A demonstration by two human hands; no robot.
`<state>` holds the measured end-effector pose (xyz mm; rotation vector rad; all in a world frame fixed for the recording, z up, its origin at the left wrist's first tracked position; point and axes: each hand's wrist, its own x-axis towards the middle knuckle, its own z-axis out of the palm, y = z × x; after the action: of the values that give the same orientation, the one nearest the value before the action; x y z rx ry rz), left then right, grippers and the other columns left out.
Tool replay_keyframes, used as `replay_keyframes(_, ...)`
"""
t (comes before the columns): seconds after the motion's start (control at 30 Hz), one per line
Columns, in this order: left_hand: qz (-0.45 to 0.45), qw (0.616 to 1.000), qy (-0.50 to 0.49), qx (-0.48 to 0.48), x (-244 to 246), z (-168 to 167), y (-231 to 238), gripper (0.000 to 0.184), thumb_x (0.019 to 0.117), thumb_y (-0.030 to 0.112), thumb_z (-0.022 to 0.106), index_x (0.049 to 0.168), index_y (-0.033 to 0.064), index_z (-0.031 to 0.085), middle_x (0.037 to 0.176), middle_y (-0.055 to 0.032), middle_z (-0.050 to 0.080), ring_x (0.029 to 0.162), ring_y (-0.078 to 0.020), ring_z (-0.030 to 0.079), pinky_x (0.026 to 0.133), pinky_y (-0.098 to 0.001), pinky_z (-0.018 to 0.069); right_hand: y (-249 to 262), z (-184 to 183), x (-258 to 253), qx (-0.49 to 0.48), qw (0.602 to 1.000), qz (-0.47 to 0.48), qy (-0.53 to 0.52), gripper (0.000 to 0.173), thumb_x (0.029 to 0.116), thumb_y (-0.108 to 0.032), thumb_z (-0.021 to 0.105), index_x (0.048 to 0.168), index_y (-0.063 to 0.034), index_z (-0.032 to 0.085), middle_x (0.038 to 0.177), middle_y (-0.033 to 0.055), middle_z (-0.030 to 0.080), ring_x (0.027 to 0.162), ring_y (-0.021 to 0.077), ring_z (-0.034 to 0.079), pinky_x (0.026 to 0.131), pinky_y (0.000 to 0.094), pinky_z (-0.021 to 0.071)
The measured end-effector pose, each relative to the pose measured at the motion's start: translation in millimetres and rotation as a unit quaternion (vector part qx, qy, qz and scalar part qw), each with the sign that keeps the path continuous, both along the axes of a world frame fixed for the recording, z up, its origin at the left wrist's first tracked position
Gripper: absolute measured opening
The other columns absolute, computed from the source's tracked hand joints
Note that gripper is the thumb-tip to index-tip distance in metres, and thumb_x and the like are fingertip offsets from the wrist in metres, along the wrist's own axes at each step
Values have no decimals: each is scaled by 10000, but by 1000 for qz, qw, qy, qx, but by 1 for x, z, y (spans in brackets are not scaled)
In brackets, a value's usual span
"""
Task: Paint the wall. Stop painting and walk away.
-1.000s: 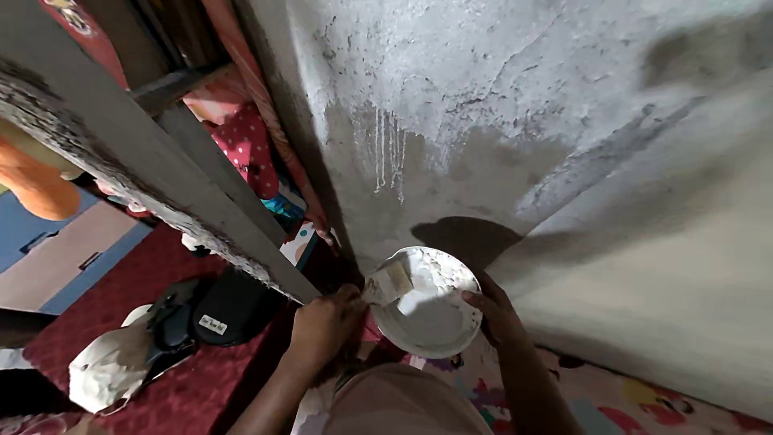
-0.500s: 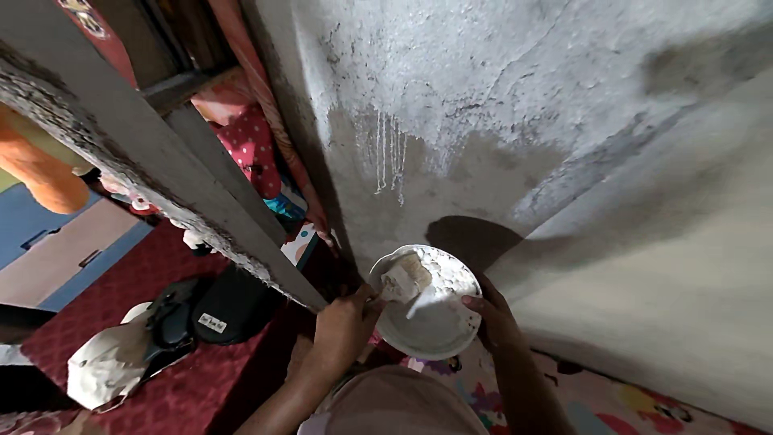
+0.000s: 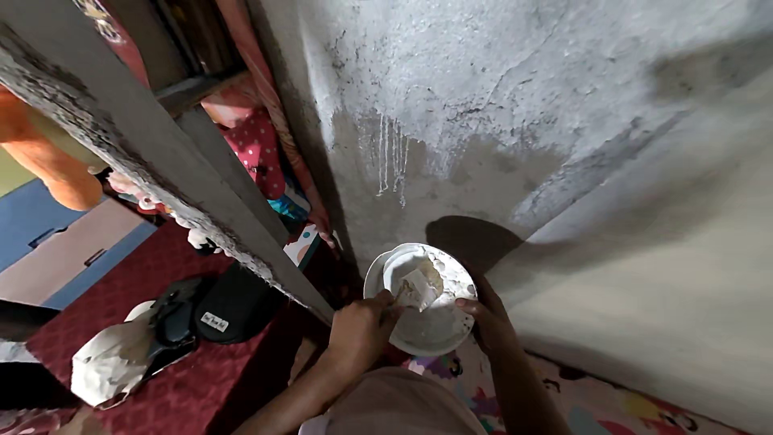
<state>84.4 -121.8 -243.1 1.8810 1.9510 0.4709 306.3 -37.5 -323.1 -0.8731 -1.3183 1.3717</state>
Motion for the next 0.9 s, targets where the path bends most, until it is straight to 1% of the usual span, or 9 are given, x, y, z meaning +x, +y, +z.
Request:
replay_keyframes(0.13, -14, 1000, 21, 19, -3, 1, 2, 351, 1027, 394, 575, 1128, 85, 708, 880, -148, 715, 808, -356, 709, 706, -582, 547, -4, -1, 2, -51, 998, -19, 42, 862, 811, -284, 718, 1528, 34, 361, 1337, 67, 622, 1119, 51, 646, 932, 235, 564)
replay_keyframes(0.2, -17, 998, 43, 30, -10, 9, 4, 350, 1024, 389, 582, 1134, 85, 715, 904, -156, 723, 830, -368, 714, 716, -601, 549, -7, 3, 2, -83, 994, -34, 70, 766, 816, -221, 667, 1489, 21, 394, 1230, 15, 661, 1028, 26, 672, 880, 226, 584)
replay_keyframes(0.27, -18, 997, 76, 30, -17, 22, 5, 344, 1027, 378, 579, 1142, 84, 715, 918, -166, 723, 844, -383, 713, 717, -617, 542, -8, 4, 5, -91, 992, -44, 74, 721, 805, -193, 647, 1452, 22, 415, 1149, -8, 684, 958, 19, 690, 838, 225, 600)
replay_keyframes(0.4, -19, 990, 137, -5, -22, 42, 5, 343, 1037, 376, 565, 1179, 97, 704, 954, -181, 724, 882, -411, 711, 720, -628, 531, -7, 0, 10, -64, 996, -38, 58, 755, 813, -182, 656, 1481, 46, 388, 1229, 14, 659, 1006, 12, 674, 869, 210, 583)
replay_keyframes(0.53, -7, 985, 157, -68, -18, 56, 7, 363, 1051, 397, 541, 1223, 108, 679, 1008, -191, 720, 950, -424, 699, 772, -632, 521, -10, 2, 11, -74, 994, -34, 66, 784, 801, -187, 675, 1492, 32, 377, 1238, 3, 658, 1012, 7, 675, 871, 206, 584)
replay_keyframes(0.63, 6, 982, 145, -122, -18, 65, 13, 379, 1062, 404, 518, 1259, 112, 658, 1062, -198, 708, 1011, -425, 681, 827, -632, 509, -12, 1, 12, -72, 995, -27, 67, 779, 805, -179, 672, 1493, 41, 379, 1227, 10, 664, 1007, 17, 682, 869, 219, 589)
replay_keyframes(0.73, -19, 983, 96, -156, -21, 64, 13, 372, 1044, 420, 554, 1223, 118, 676, 1056, -175, 709, 1017, -397, 674, 861, -635, 498, -13, -3, 11, -66, 995, -28, 62, 826, 797, -258, 724, 1495, 33, 390, 1242, 31, 659, 1030, 43, 680, 879, 241, 592)
replay_keyframes(0.83, -50, 985, 32, -162, -18, 54, 10, 367, 1029, 425, 583, 1198, 120, 696, 1025, -151, 715, 972, -358, 684, 855, -623, 511, -13, -6, 6, -50, 996, -34, 58, 873, 791, -308, 751, 1508, 31, 385, 1262, 59, 653, 1050, 65, 677, 885, 256, 594)
replay_keyframes(0.9, -51, 985, 3, -163, -14, 49, 9, 365, 1026, 425, 588, 1189, 117, 696, 959, -146, 703, 906, -341, 675, 824, -603, 513, -12, -4, 3, -34, 998, -39, 40, 893, 792, -327, 751, 1519, 32, 376, 1288, 68, 642, 1074, 53, 663, 900, 241, 579)
